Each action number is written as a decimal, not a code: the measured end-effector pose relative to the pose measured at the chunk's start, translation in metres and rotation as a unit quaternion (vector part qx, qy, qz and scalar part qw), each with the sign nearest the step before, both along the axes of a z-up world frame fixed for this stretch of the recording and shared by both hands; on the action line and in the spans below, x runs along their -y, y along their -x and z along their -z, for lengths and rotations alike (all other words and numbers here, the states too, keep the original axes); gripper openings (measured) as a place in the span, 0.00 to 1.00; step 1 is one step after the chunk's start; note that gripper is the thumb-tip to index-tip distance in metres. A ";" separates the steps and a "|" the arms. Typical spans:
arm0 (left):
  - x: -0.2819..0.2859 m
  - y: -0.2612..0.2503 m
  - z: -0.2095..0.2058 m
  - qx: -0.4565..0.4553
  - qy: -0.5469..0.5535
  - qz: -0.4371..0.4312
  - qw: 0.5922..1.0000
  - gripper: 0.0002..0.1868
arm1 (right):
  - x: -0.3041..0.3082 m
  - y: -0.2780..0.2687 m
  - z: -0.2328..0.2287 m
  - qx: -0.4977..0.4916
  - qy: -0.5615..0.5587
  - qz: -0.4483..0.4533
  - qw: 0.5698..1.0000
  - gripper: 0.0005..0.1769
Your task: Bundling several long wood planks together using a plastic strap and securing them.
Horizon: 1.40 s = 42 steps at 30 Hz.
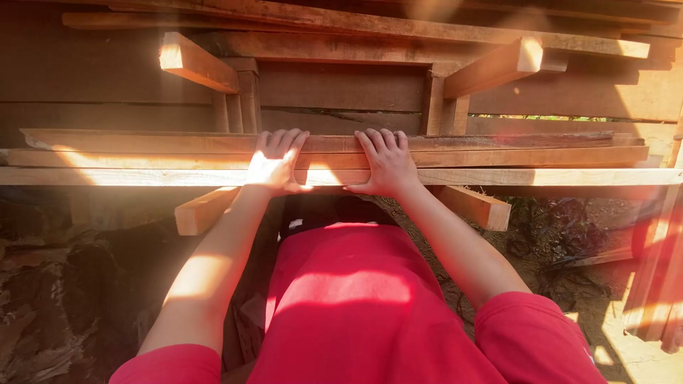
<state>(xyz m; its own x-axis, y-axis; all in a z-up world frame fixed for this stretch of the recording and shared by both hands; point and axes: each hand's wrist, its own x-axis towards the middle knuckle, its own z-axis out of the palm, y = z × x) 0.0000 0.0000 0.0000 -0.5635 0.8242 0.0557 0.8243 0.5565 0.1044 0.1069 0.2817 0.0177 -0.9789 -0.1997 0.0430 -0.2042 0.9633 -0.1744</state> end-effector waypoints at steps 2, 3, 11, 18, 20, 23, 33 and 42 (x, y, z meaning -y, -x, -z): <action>0.000 0.001 0.002 -0.007 -0.002 0.001 1.000 0.64 | 0.000 0.001 -0.001 -0.005 -0.002 -0.002 1.000 0.68; 0.001 0.001 0.003 -0.012 -0.004 0.004 1.000 0.65 | 0.000 0.000 -0.001 -0.009 -0.003 -0.002 1.000 0.68; 0.002 -0.002 -0.002 0.013 0.012 0.001 1.000 0.65 | 0.001 -0.004 0.002 -0.015 0.019 0.007 1.000 0.70; 0.001 -0.008 -0.008 0.071 0.024 -0.024 0.997 0.67 | 0.011 -0.019 0.003 0.046 0.046 0.064 0.996 0.70; 0.002 -0.009 -0.015 0.086 0.027 -0.025 0.996 0.66 | 0.017 -0.024 -0.007 0.078 0.057 0.085 0.992 0.69; -0.002 -0.008 -0.023 0.125 0.035 -0.036 0.991 0.67 | 0.020 -0.027 -0.023 0.125 0.075 0.117 0.982 0.63; -0.064 -0.019 -0.020 0.204 0.050 -0.052 0.976 0.43 | -0.026 -0.040 -0.152 0.213 0.332 0.098 0.914 0.42; -0.212 -0.045 0.024 0.270 -0.016 -0.062 0.961 0.26 | -0.215 -0.054 -0.132 0.063 0.375 0.171 0.909 0.33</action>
<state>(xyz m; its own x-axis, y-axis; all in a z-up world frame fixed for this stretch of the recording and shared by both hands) 0.0455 0.2117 -0.0236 -0.6113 0.7515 -0.2481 0.5731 0.6366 0.5161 0.1605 0.4967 0.1493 -0.9849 0.1561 -0.0750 0.1516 0.5673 -0.8095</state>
